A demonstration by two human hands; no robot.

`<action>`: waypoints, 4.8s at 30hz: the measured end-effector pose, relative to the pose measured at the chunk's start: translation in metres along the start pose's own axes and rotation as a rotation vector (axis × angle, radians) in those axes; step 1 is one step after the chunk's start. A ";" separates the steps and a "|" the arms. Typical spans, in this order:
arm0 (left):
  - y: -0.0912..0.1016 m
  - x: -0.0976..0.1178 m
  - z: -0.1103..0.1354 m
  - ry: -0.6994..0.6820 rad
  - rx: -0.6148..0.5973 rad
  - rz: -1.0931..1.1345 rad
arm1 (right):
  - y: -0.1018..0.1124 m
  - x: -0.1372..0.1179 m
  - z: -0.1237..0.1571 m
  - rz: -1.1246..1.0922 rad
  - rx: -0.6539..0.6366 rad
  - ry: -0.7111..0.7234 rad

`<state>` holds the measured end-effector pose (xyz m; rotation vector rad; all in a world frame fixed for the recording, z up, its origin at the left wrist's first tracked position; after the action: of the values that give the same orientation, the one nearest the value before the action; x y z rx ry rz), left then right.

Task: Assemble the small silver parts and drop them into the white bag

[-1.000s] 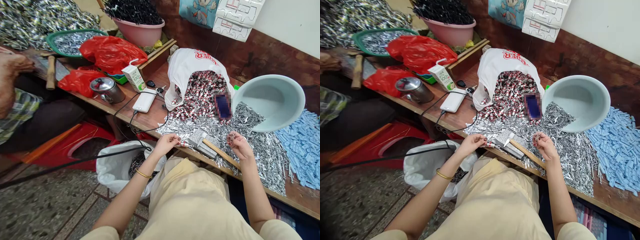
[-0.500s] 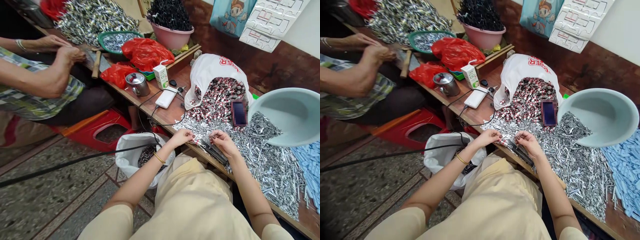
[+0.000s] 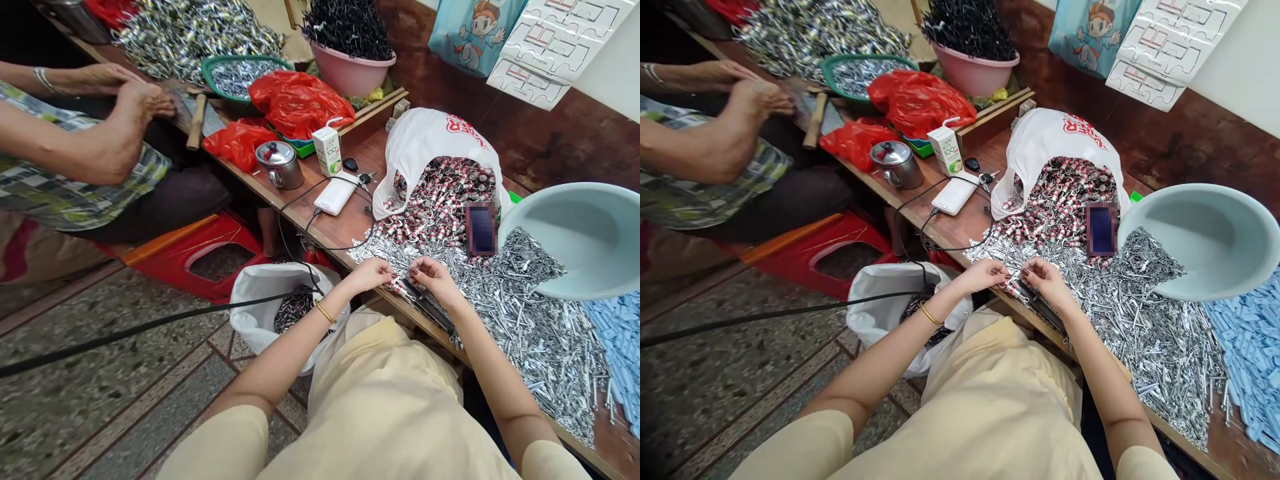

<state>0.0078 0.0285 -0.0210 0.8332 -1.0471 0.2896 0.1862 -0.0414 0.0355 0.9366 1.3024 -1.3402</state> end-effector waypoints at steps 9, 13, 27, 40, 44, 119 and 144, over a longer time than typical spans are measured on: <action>0.006 0.010 -0.003 -0.007 -0.046 -0.063 | -0.015 -0.013 -0.004 0.832 -0.284 0.223; 0.009 0.015 -0.002 -0.044 -0.043 -0.107 | -0.022 -0.013 -0.011 0.930 -0.353 0.241; 0.001 0.011 -0.001 0.062 -0.075 0.104 | -0.020 -0.004 -0.021 0.893 -0.235 0.152; 0.003 0.020 0.003 0.126 -0.108 0.218 | -0.027 -0.012 -0.047 1.073 -0.320 -0.101; 0.000 0.016 0.002 0.142 -0.067 0.178 | -0.019 -0.025 -0.012 1.131 -0.186 0.145; -0.013 0.040 0.024 -0.138 0.147 0.068 | 0.062 0.007 0.106 1.382 0.492 0.098; -0.030 0.050 0.044 -0.632 0.568 -0.606 | 0.144 -0.018 0.095 1.210 0.639 -0.077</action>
<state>0.0217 -0.0317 0.0184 1.7821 -1.2442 -0.2291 0.3401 -0.1207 0.0342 1.6887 0.0445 -0.7447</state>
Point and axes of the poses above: each hand's wrist, its own z-axis away from the middle knuckle, its own y-axis out of the back of the hand, x = y × z, the point moved 3 cm from there along -z, towards the middle knuckle, and after that the axes turned 15 degrees about -z, right-handed, at the moved point
